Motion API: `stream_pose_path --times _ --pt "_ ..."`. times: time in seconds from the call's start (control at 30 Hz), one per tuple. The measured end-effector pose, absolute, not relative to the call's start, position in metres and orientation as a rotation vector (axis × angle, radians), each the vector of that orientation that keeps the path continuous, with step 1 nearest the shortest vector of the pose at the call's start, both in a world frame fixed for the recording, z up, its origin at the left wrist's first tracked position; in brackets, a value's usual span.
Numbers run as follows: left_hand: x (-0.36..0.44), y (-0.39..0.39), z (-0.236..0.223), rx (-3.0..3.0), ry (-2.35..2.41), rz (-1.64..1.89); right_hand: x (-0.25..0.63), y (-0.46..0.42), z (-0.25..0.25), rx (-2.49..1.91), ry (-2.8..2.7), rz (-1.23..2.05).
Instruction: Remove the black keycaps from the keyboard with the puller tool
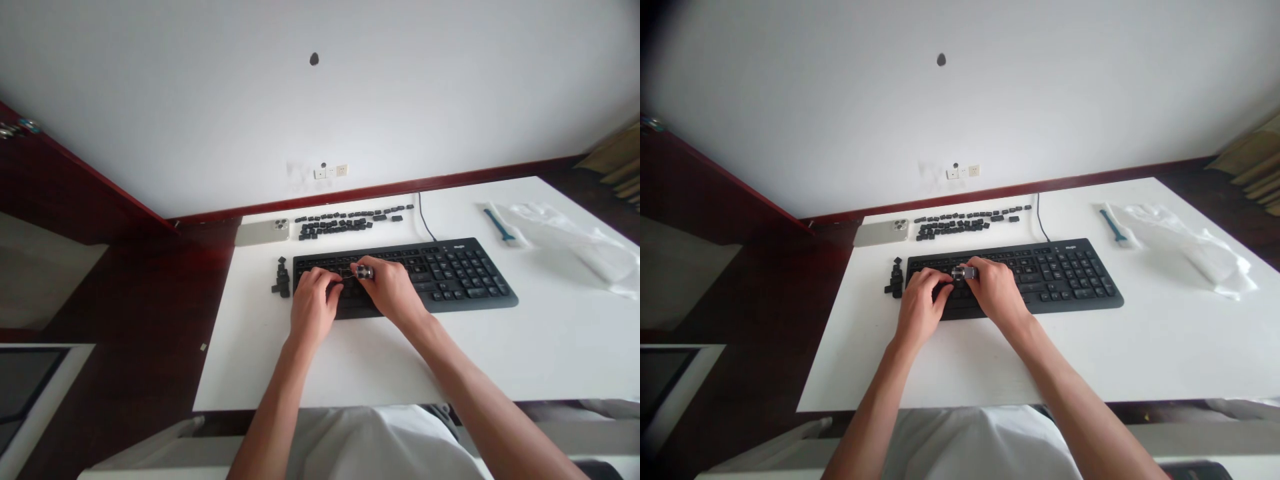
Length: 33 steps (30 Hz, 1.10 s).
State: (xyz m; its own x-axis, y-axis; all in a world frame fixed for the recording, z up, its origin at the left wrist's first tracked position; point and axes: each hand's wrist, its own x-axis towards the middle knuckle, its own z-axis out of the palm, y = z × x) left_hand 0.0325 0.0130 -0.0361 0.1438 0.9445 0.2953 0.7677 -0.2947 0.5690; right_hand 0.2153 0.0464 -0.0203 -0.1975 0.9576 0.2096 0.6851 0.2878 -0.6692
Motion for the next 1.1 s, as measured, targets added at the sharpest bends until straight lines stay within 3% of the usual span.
stream_pose_path --times 0.67,1.1 --pt "0.031 0.013 -0.037 2.207 1.694 0.878 0.216 0.078 0.02 -1.292 -2.658 0.417" --pt "0.035 0.011 -0.037 2.182 1.71 0.917 0.212 0.069 0.0 -1.265 -2.22 0.78"
